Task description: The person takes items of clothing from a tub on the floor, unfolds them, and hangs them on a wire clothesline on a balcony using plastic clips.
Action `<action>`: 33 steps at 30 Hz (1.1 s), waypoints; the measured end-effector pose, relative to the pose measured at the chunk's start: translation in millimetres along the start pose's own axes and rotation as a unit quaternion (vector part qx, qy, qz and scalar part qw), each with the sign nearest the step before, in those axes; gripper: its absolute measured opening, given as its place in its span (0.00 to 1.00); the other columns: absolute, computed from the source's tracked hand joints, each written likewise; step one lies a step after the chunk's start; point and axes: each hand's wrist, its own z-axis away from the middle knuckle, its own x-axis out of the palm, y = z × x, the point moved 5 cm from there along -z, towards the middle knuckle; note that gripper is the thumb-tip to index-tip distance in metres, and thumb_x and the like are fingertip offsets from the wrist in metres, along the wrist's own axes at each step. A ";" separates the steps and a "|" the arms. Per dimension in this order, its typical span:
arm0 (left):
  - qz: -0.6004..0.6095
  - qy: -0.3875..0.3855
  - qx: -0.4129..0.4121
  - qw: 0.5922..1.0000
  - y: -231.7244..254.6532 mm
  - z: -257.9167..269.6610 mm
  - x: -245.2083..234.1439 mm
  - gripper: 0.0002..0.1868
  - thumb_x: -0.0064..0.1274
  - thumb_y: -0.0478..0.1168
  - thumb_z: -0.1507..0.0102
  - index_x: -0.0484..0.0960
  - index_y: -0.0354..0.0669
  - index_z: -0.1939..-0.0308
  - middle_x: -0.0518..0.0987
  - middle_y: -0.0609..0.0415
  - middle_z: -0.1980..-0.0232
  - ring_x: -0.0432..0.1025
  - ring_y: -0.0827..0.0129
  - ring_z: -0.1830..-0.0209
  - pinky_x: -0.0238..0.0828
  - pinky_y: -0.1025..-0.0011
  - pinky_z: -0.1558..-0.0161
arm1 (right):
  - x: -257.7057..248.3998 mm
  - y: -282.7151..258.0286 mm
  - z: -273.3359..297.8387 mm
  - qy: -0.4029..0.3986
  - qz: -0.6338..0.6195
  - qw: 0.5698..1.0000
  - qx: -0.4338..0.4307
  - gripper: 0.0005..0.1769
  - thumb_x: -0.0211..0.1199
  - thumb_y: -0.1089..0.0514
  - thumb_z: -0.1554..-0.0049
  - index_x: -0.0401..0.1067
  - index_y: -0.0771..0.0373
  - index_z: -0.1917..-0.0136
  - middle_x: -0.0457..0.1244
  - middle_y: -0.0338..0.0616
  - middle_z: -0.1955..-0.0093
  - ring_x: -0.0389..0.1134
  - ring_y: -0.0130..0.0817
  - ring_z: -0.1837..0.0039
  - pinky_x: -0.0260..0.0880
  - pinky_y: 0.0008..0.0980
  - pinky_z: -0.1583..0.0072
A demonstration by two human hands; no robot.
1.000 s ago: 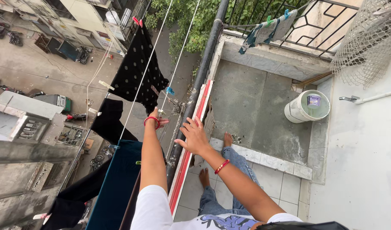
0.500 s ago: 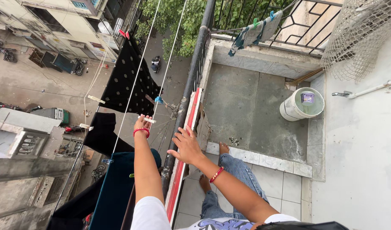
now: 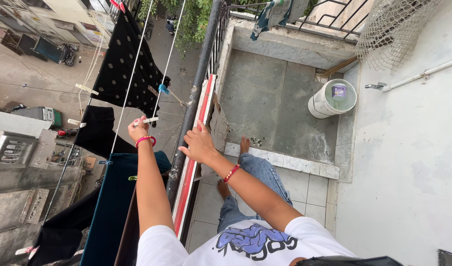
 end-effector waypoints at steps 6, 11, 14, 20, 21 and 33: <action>0.096 0.046 -0.014 0.994 -9.3 13.4 -0.7 0.08 0.49 0.32 0.31 0.73 0.34 0.49 0.85 0.41 0.49 0.81 0.63 0.56 0.83 0.67 0.52 | -4.2 3.7 3.4 0.018 -0.029 0.999 0.006 0.25 0.58 0.38 0.43 0.78 0.62 0.53 0.65 0.39 0.55 0.64 0.39 0.39 0.32 0.53 0.18; 0.131 0.067 -0.018 0.989 11.9 15.1 -4.1 0.09 0.46 0.34 0.29 0.73 0.31 0.48 0.84 0.40 0.46 0.83 0.58 0.52 0.83 0.65 0.49 | -4.6 4.8 5.1 0.008 -0.022 1.000 -0.003 0.24 0.60 0.38 0.43 0.78 0.62 0.53 0.65 0.40 0.54 0.64 0.39 0.39 0.33 0.53 0.19; 0.121 0.072 0.021 0.990 31.1 20.7 -8.4 0.09 0.45 0.35 0.30 0.70 0.35 0.47 0.83 0.40 0.46 0.81 0.58 0.51 0.84 0.64 0.46 | -3.6 6.1 6.1 -0.005 -0.016 1.000 -0.010 0.24 0.59 0.39 0.41 0.78 0.62 0.51 0.65 0.40 0.55 0.63 0.38 0.40 0.33 0.54 0.18; 0.080 0.016 0.106 0.991 59.9 56.9 -29.5 0.11 0.43 0.37 0.28 0.68 0.37 0.44 0.80 0.40 0.39 0.80 0.60 0.43 0.77 0.65 0.42 | -3.1 4.8 8.4 -0.012 -0.012 1.000 -0.009 0.25 0.59 0.37 0.42 0.78 0.62 0.52 0.65 0.40 0.54 0.63 0.38 0.39 0.33 0.54 0.19; 0.090 0.003 0.117 0.989 62.9 67.7 -37.9 0.11 0.44 0.37 0.27 0.68 0.36 0.43 0.79 0.38 0.37 0.79 0.59 0.42 0.77 0.65 0.41 | -1.4 3.8 10.2 -0.013 -0.013 1.000 -0.013 0.25 0.59 0.37 0.42 0.78 0.62 0.52 0.65 0.40 0.54 0.63 0.38 0.39 0.33 0.54 0.19; 0.170 0.161 0.285 0.929 69.5 395.0 -263.9 0.13 0.45 0.37 0.26 0.65 0.35 0.41 0.76 0.34 0.35 0.75 0.52 0.35 0.77 0.61 0.35 | 30.8 12.1 -4.8 0.076 -0.073 0.987 -0.124 0.33 0.57 0.29 0.43 0.78 0.58 0.46 0.67 0.46 0.43 0.60 0.45 0.33 0.32 0.62 0.24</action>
